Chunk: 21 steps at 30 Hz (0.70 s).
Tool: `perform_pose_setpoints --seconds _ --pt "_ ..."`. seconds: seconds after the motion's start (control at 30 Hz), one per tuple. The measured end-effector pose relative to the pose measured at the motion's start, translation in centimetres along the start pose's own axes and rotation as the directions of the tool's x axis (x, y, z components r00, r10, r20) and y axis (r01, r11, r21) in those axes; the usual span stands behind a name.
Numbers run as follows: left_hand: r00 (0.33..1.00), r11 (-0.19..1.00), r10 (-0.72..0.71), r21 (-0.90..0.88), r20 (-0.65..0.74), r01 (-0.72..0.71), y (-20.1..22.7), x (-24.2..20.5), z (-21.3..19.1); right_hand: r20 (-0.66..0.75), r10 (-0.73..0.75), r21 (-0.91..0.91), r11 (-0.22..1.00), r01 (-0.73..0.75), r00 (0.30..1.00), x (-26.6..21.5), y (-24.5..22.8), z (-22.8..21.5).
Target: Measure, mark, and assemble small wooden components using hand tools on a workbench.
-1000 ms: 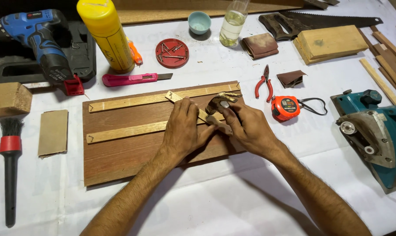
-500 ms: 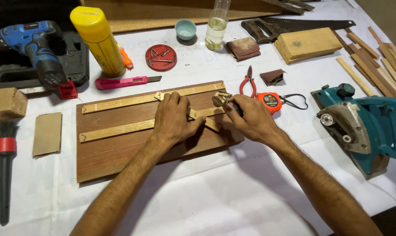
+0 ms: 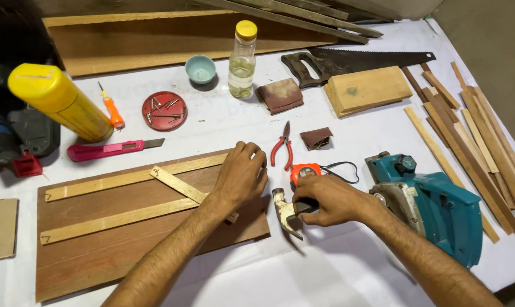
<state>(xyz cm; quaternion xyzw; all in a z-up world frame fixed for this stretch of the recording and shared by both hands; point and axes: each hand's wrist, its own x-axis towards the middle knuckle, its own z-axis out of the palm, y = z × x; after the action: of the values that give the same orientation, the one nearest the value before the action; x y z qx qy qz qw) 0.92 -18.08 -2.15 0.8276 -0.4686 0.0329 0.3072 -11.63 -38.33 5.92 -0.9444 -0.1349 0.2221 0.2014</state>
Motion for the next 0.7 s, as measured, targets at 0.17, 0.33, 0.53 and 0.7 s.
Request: perform_pose_setpoints --seconds 0.17,0.33,0.53,0.7 --pt "0.999 0.998 -0.044 -0.041 0.015 0.044 1.7 1.5 1.5 0.04 -0.173 0.055 0.984 0.17 0.984 -1.2 3.4 0.8" --pt "0.999 0.997 -0.049 -0.06 -0.003 0.049 2.4 2.3 3.5 -0.028 -0.293 -0.027 0.956 0.292 0.956 -2.0 6.3 2.8" --pt "0.998 0.998 -0.068 0.011 -0.018 0.068 3.2 1.8 4.4 0.039 -0.145 -0.206 0.967 0.15 0.989 -2.2 6.0 3.3" --pt "0.997 0.998 0.019 0.069 -0.071 -0.014 3.5 -0.3 4.9 -0.201 0.037 -0.188 0.979 -0.076 0.979 -2.7 4.2 2.1"
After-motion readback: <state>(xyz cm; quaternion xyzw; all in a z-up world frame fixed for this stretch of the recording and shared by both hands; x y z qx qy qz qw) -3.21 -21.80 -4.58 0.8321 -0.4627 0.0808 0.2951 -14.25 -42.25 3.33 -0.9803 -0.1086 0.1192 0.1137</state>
